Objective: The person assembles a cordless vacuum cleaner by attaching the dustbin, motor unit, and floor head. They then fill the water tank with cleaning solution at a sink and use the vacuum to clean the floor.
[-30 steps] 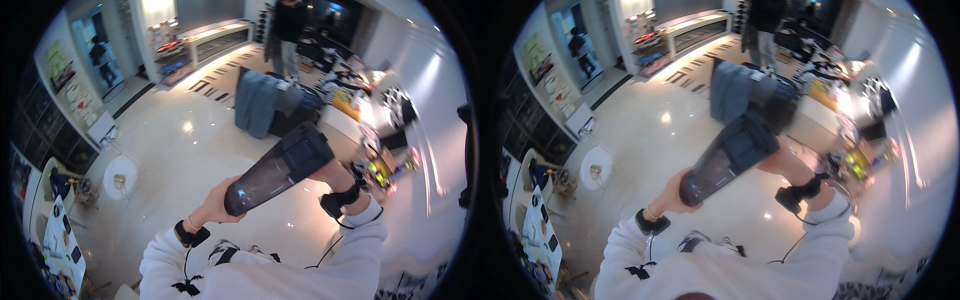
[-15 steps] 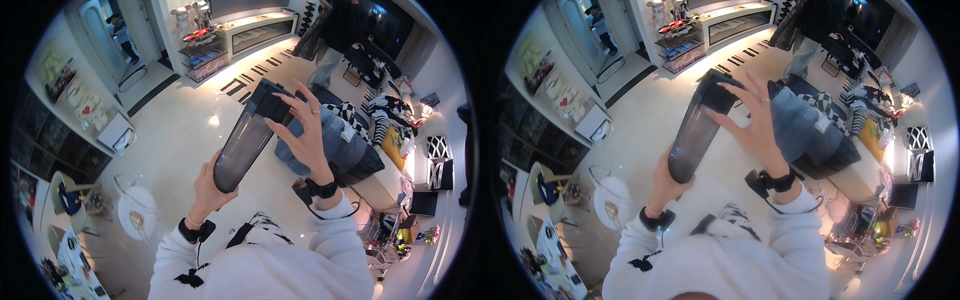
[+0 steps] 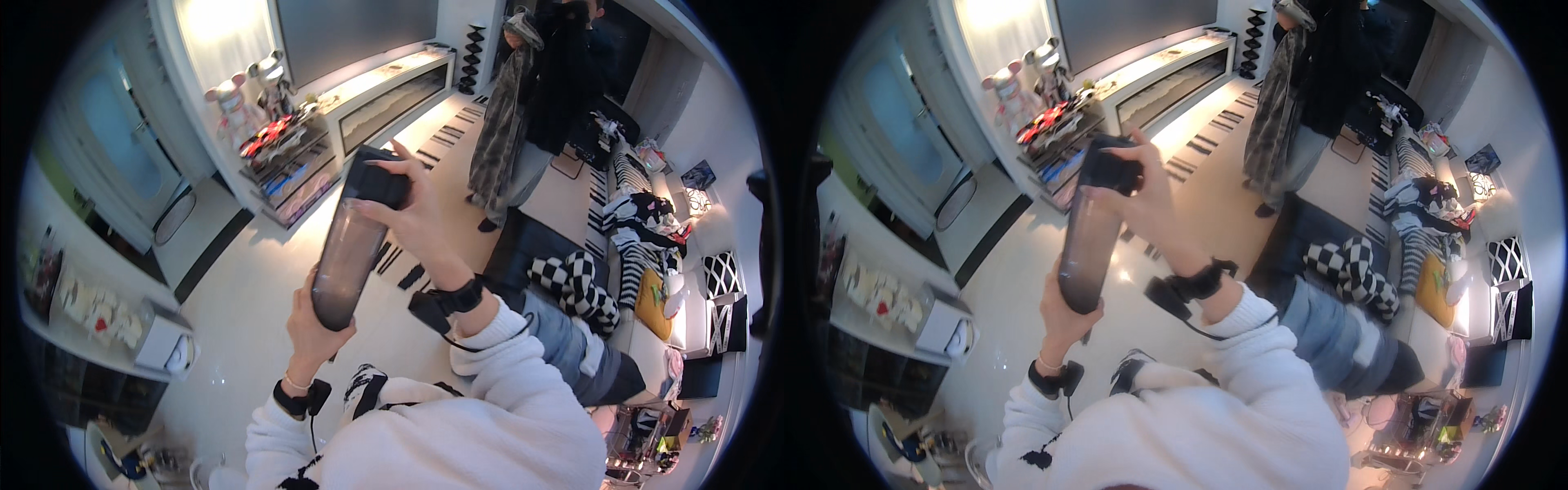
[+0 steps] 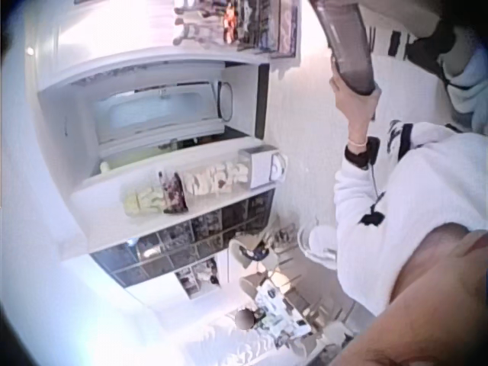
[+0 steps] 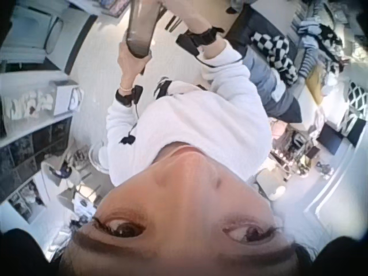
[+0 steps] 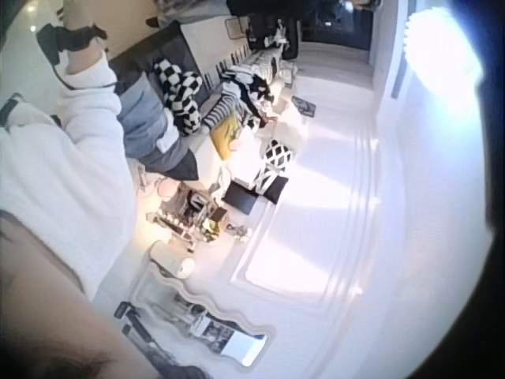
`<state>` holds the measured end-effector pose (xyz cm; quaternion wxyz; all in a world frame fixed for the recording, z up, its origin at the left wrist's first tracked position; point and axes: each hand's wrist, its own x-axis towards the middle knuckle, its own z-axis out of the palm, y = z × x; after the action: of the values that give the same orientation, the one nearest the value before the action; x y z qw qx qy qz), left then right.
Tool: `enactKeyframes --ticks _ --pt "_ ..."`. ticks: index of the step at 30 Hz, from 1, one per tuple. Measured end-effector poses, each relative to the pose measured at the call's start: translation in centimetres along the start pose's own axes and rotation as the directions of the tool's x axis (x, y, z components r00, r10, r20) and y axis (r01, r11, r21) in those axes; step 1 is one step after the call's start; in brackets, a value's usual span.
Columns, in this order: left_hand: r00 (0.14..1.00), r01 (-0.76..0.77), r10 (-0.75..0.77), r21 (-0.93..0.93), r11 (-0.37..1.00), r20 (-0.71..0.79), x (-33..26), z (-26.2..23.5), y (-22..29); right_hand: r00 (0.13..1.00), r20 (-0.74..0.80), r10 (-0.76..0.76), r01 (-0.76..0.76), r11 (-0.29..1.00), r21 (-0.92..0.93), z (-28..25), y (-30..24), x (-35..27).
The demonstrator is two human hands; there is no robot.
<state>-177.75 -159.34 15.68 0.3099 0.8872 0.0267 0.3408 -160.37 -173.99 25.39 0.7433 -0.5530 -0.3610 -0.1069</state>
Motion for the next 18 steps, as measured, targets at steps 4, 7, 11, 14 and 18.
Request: enactKeyframes --ticks 4,7,11,14,18 --pt "1.000 0.010 -0.010 -0.038 0.999 -0.002 13.6 7.8 -8.2 0.999 -0.004 -0.042 0.042 0.999 -0.019 -1.2 10.9 13.4" --pt "0.999 -0.042 0.044 -0.186 0.982 0.006 25.6 14.4 -12.9 0.987 -0.009 -0.163 0.159 0.971 -0.177 -3.1 18.1 23.1" --pt "0.989 -0.124 0.140 -0.224 0.967 0.056 42.0 24.3 -16.3 0.968 -0.065 -0.243 0.211 0.926 -0.314 -9.8 26.0 36.6" --pt "0.968 -0.147 0.201 -0.313 0.938 0.148 53.4 32.5 -18.8 0.991 -0.064 -0.119 0.094 0.947 -0.306 -16.0 32.4 44.8" --pt "0.939 -0.107 0.221 -0.388 0.916 0.262 66.4 43.7 -22.5 0.997 0.013 -0.077 0.078 0.978 -0.192 -24.8 41.8 54.1"
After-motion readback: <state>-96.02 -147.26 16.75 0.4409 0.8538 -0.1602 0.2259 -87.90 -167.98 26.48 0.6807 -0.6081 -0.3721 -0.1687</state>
